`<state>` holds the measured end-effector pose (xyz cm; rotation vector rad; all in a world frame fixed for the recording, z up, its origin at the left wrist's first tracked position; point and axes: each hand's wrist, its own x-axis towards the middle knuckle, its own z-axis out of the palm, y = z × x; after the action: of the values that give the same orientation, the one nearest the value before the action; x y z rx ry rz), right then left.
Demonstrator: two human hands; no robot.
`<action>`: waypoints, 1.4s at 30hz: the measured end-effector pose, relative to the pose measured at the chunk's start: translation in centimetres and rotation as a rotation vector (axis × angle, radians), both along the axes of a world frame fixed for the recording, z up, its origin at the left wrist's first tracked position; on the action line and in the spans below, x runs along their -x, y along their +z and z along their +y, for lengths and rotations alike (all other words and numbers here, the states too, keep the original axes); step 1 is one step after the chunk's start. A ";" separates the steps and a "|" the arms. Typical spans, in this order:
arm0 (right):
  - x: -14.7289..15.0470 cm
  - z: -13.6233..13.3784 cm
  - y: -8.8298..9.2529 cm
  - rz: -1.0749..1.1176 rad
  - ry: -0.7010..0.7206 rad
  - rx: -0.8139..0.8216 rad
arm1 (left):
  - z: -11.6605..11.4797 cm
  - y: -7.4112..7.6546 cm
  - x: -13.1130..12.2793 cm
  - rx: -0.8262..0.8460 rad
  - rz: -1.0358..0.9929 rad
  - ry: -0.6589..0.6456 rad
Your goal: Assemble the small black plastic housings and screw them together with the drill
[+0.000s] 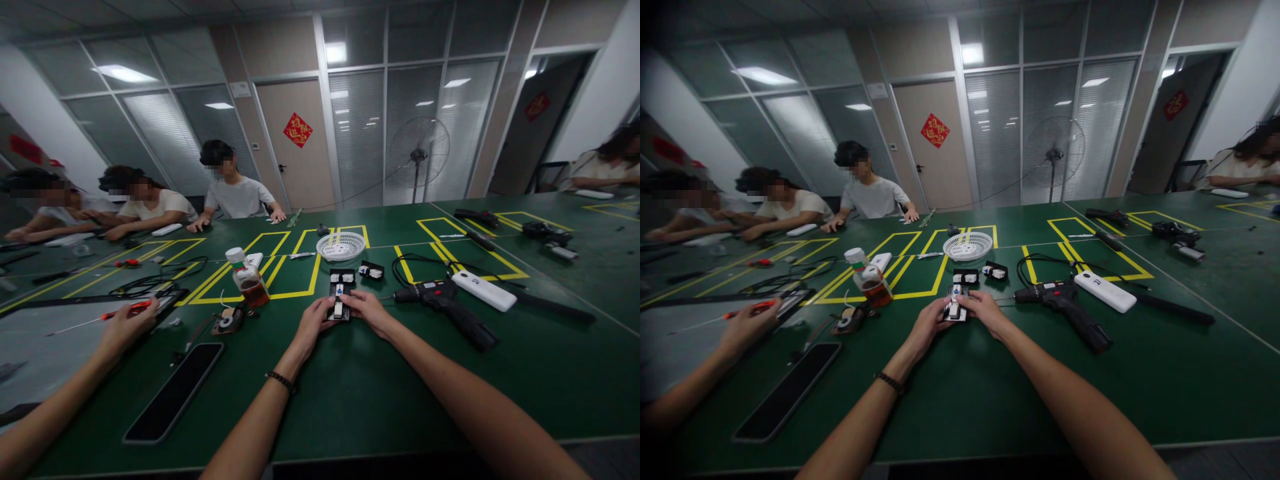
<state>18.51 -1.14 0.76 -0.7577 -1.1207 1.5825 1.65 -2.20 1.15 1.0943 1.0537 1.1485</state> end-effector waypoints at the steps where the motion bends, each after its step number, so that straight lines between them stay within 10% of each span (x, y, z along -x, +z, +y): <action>1: 0.0 0.0 0.0 -0.003 0.002 -0.006 | 0.0 0.0 0.0 0.003 -0.012 -0.004; 23: 0.6 -0.1 -0.4 -0.019 0.053 -0.036 | 0.5 -0.4 0.3 -0.024 0.064 0.106; 42: 0.2 0.1 -0.7 -0.117 -0.041 -0.002 | 0.1 0.8 1.3 -0.006 0.114 -0.049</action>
<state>18.26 -1.06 0.06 -0.8762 -1.1837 1.5186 0.37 -2.05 1.98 1.1951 1.1060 1.0607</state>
